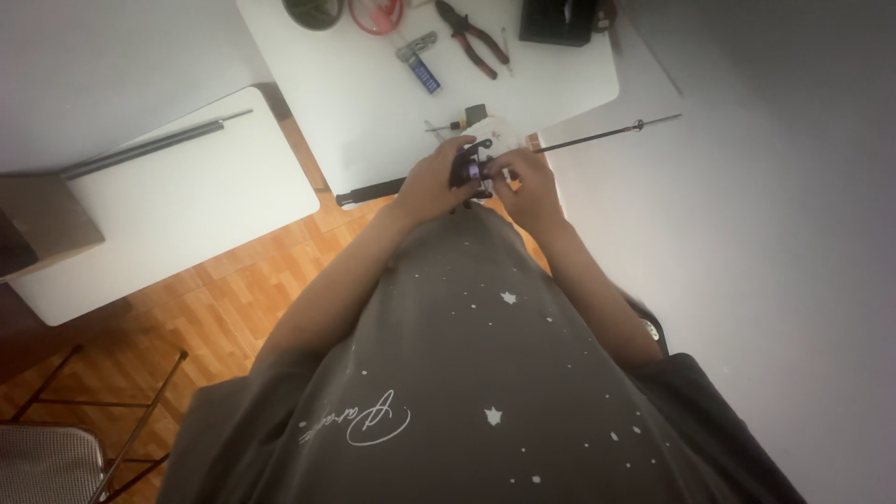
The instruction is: The person holds a fishing rod with a reel attached and uses a small screwdriver to tighten a screw on the reel's side plate. They rotate the reel to access the screw and continue adjusting it while holding the rod steady.
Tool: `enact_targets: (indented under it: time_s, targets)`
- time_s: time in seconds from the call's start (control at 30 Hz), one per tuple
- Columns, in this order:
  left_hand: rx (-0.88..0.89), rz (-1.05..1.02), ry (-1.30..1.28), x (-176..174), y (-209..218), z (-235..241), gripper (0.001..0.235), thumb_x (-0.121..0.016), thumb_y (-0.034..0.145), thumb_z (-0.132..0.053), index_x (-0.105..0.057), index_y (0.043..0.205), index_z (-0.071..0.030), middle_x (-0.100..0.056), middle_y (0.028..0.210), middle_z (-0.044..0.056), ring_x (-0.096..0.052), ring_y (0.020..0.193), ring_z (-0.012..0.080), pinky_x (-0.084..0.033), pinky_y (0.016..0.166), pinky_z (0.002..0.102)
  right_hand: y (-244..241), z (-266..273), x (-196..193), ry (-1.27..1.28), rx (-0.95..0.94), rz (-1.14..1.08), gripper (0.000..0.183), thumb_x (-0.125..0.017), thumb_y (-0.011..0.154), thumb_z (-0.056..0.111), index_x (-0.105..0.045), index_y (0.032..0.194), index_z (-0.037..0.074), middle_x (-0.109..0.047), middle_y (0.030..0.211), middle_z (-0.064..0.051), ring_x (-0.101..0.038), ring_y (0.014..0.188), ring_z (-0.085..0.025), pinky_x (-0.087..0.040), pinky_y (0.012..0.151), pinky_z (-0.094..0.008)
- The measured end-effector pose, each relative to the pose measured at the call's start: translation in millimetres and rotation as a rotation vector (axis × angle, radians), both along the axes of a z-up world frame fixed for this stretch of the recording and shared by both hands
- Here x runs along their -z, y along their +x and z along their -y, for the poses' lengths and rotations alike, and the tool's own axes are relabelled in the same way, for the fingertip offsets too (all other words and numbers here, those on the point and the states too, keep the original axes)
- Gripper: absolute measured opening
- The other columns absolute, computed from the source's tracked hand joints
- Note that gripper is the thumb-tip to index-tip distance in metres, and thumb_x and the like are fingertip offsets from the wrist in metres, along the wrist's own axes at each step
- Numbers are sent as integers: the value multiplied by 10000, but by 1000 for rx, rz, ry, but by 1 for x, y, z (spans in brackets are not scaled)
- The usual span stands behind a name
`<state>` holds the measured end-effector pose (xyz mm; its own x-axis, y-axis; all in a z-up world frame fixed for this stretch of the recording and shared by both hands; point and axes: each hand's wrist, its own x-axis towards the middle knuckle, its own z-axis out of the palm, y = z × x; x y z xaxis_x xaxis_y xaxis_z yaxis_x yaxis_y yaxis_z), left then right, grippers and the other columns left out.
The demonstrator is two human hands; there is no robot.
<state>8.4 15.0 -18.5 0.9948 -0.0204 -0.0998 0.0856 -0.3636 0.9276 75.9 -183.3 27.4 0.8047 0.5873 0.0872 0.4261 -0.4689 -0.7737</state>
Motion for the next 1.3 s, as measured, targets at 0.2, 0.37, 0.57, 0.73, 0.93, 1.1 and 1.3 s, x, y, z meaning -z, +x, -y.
enact_targets:
  time_s: [0.2,0.37,0.57,0.73,0.93,1.1,1.3]
  targets:
    - [10,-74,-18,-15,2,0,701,-783,817,-255,-453,1419,-118,-638,1287,183,-696,1053,376,-561,888,452,3,-2,-3,-1,-10,-67,107,-667,905,-22,-680,976,56,-725,991,-65,-684,877,-223,-532,742,-326]
    - [13,26,19,14,-2,1,564,-730,981,-240,-467,1464,-115,-636,1353,189,-660,1166,399,-539,949,469,4,2,1,-16,-85,-45,86,-681,916,-14,-670,956,61,-722,963,-53,-664,857,-213,-526,739,-323]
    - [33,18,23,-8,2,-2,648,-771,868,-257,-466,1420,-106,-623,1285,193,-673,1065,397,-549,878,463,3,3,5,15,-42,-68,86,-689,917,-16,-655,950,56,-734,986,-59,-669,870,-212,-527,724,-320]
    - [30,-86,-19,-19,2,-2,656,-763,822,-265,-470,1387,-106,-625,1263,177,-706,991,370,-563,837,445,0,2,2,16,9,-94,87,-683,927,-18,-651,962,55,-719,1036,-72,-688,909,-203,-549,755,-313]
    - [12,47,7,6,-2,0,468,-669,1024,-215,-478,1429,-81,-627,1309,195,-670,1123,406,-539,925,467,-1,5,7,43,-17,-73,81,-682,938,-18,-645,927,53,-758,1039,-48,-681,929,-227,-532,753,-326]
    - [35,-101,-49,-16,3,-3,622,-739,876,-225,-462,1416,-90,-629,1284,183,-712,1031,352,-562,883,431,-2,6,3,4,-82,28,92,-714,901,-7,-662,939,58,-743,1014,-63,-674,927,-256,-538,766,-345]
    - [38,-87,-42,-17,2,-2,666,-790,853,-225,-465,1419,-94,-630,1279,168,-734,962,311,-584,831,407,-4,3,-4,-36,-53,8,101,-732,858,-6,-674,918,52,-728,976,-82,-661,886,-258,-533,765,-365]
